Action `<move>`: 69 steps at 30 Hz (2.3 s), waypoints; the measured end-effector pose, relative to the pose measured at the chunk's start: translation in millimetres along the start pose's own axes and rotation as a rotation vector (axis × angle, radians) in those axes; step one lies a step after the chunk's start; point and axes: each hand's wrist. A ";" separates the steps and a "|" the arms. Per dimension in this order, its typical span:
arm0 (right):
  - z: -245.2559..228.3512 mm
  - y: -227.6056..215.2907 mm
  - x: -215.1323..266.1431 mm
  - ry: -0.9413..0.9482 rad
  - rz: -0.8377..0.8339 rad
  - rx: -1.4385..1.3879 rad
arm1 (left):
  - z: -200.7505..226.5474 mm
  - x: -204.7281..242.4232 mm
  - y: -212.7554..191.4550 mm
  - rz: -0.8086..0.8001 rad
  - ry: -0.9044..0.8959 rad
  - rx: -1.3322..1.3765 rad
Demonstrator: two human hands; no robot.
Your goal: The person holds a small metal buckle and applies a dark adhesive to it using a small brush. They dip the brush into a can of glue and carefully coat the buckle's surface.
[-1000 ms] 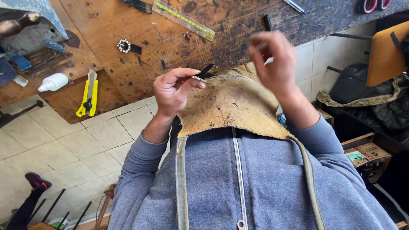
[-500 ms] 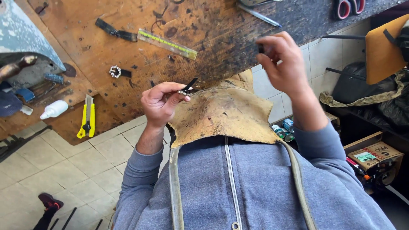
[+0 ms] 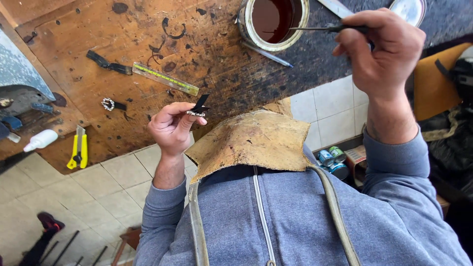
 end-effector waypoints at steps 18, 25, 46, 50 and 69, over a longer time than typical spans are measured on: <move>69.9 7.5 -92.4 -0.644 -0.401 0.457 | -39.0 22.5 87.1 0.168 0.013 0.113; 57.5 -6.0 -99.3 -0.515 -0.536 0.246 | -51.3 23.8 100.4 0.206 0.008 0.210; 75.5 9.3 -105.2 -0.746 -0.523 0.623 | -44.3 13.8 105.8 0.225 0.019 0.200; 71.6 10.5 -102.2 -0.725 -0.544 0.644 | -43.8 13.5 107.9 0.214 0.034 0.227; 107.2 -33.0 -67.9 0.396 -0.005 -0.268 | -22.0 2.6 120.9 0.178 0.121 0.376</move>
Point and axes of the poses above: each hand's wrist, its own x-axis away from the middle knuckle, its own y-axis out of the palm, z = x × y, and after that the axes turned 1 degree about -x, right-handed
